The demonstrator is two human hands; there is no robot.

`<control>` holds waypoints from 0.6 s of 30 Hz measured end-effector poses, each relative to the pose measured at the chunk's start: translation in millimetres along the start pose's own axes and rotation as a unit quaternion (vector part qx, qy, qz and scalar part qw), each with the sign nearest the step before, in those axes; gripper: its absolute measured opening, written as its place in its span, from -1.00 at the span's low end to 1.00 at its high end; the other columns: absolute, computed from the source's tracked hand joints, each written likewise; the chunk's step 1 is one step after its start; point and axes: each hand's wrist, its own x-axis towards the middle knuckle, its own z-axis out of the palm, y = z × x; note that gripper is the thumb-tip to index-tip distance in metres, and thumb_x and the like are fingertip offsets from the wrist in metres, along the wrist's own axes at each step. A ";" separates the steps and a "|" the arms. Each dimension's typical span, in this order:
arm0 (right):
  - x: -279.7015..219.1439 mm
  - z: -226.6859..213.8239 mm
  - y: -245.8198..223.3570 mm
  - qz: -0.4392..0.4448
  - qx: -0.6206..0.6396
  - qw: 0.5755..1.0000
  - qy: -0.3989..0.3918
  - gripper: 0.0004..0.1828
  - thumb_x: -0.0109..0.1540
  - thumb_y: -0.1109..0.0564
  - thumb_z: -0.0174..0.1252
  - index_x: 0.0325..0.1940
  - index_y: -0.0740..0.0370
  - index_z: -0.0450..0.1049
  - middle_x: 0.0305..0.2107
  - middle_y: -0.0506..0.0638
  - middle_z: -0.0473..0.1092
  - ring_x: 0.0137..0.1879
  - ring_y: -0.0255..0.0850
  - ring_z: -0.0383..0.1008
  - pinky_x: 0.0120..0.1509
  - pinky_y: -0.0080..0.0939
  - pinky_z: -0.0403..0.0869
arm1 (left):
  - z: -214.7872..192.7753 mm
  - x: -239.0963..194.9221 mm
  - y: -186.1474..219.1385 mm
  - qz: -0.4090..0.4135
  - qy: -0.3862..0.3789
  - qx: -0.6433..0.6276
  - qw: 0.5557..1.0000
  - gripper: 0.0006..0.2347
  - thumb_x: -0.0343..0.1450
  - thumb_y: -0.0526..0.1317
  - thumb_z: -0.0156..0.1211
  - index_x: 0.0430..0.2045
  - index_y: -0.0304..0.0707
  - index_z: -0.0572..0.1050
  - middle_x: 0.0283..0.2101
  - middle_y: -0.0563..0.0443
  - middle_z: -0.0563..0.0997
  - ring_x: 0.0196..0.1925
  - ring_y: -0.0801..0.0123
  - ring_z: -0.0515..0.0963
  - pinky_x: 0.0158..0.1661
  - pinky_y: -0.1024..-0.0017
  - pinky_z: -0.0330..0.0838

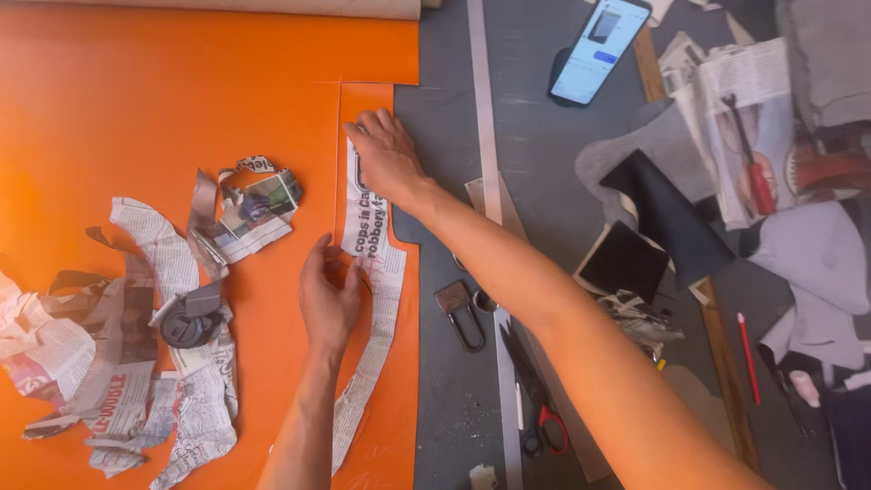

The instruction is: The person traces a curved outline on an orange sheet using a newspaper template and a white marker, then cuts the sheet with scissors along the traced line. They later place a patterned template on the sheet, secure it with padlocks, and trim the edges to match the template shape.

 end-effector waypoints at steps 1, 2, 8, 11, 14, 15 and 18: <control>1.4 4.2 4.4 -0.003 -0.001 1.000 -0.012 -0.45 0.09 0.44 0.11 0.18 0.28 0.48 -0.02 0.11 0.39 0.16 0.05 0.30 0.29 0.00 0.33 | 0.5 4.2 1.1 -0.002 -0.001 0.011 1.000 -0.55 0.37 -0.27 0.35 0.18 -0.32 0.43 -0.08 -0.09 0.60 -0.12 0.29 0.57 -0.07 0.35 0.50; 1.7 6.0 8.1 -0.007 -0.002 1.000 -0.024 -0.44 0.07 0.44 0.11 0.17 0.28 0.48 -0.03 0.12 0.38 0.14 0.06 0.30 0.27 0.00 0.33 | 1.0 7.7 1.8 -0.004 -0.002 0.022 1.000 -0.56 0.37 -0.28 0.36 0.16 -0.33 0.46 -0.16 -0.08 0.62 -0.16 0.31 0.57 -0.09 0.37 0.50; -18.6 -41.9 43.9 0.023 0.063 0.997 0.042 -0.57 0.22 0.24 0.24 0.18 0.38 0.45 -0.01 0.19 0.40 0.18 0.08 0.32 0.28 0.03 0.36 | 4.7 10.7 -0.1 -0.017 -0.014 -0.030 0.999 -0.72 0.38 -0.30 0.34 -0.05 -0.39 0.56 -0.38 0.08 0.64 -0.32 0.46 0.61 -0.21 0.48 0.51; -52.4 -94.3 81.0 0.176 0.050 0.980 0.082 -0.62 0.28 0.16 0.25 0.16 0.33 0.50 -0.04 0.21 0.44 0.15 0.08 0.40 0.26 0.04 0.39 | 3.2 15.3 -3.6 -0.012 -0.012 -0.029 0.999 -0.75 0.37 -0.29 0.34 -0.10 -0.38 0.59 -0.40 0.09 0.64 -0.35 0.47 0.60 -0.24 0.48 0.50; -96.8 -135.1 117.1 0.264 -0.015 0.959 0.099 -0.61 0.27 0.15 0.27 0.15 0.38 0.51 -0.04 0.26 0.43 0.14 0.13 0.38 0.23 0.07 0.38 | 7.6 12.9 -8.9 -0.022 -0.019 -0.019 0.999 -0.79 0.37 -0.26 0.37 -0.18 -0.37 0.62 -0.41 0.06 0.63 -0.36 0.46 0.58 -0.24 0.48 0.49; -108.7 -142.4 125.1 0.262 -0.042 0.960 0.093 -0.61 0.25 0.16 0.28 0.13 0.38 0.52 -0.05 0.27 0.43 0.13 0.15 0.37 0.23 0.08 0.37 | 8.7 14.4 -9.4 -0.024 -0.019 -0.016 0.999 -0.81 0.37 -0.25 0.38 -0.21 -0.36 0.63 -0.41 0.05 0.62 -0.36 0.45 0.57 -0.24 0.49 0.49; -137.9 -155.9 143.6 0.231 -0.079 0.966 0.081 -0.65 0.27 0.17 0.25 0.13 0.34 0.54 -0.04 0.25 0.43 0.14 0.16 0.36 0.26 0.09 0.36 | 9.6 17.9 -11.0 0.020 -0.017 0.027 0.999 -0.81 0.38 -0.22 0.42 -0.28 -0.38 0.65 -0.38 0.01 0.57 -0.35 0.43 0.55 -0.25 0.47 0.47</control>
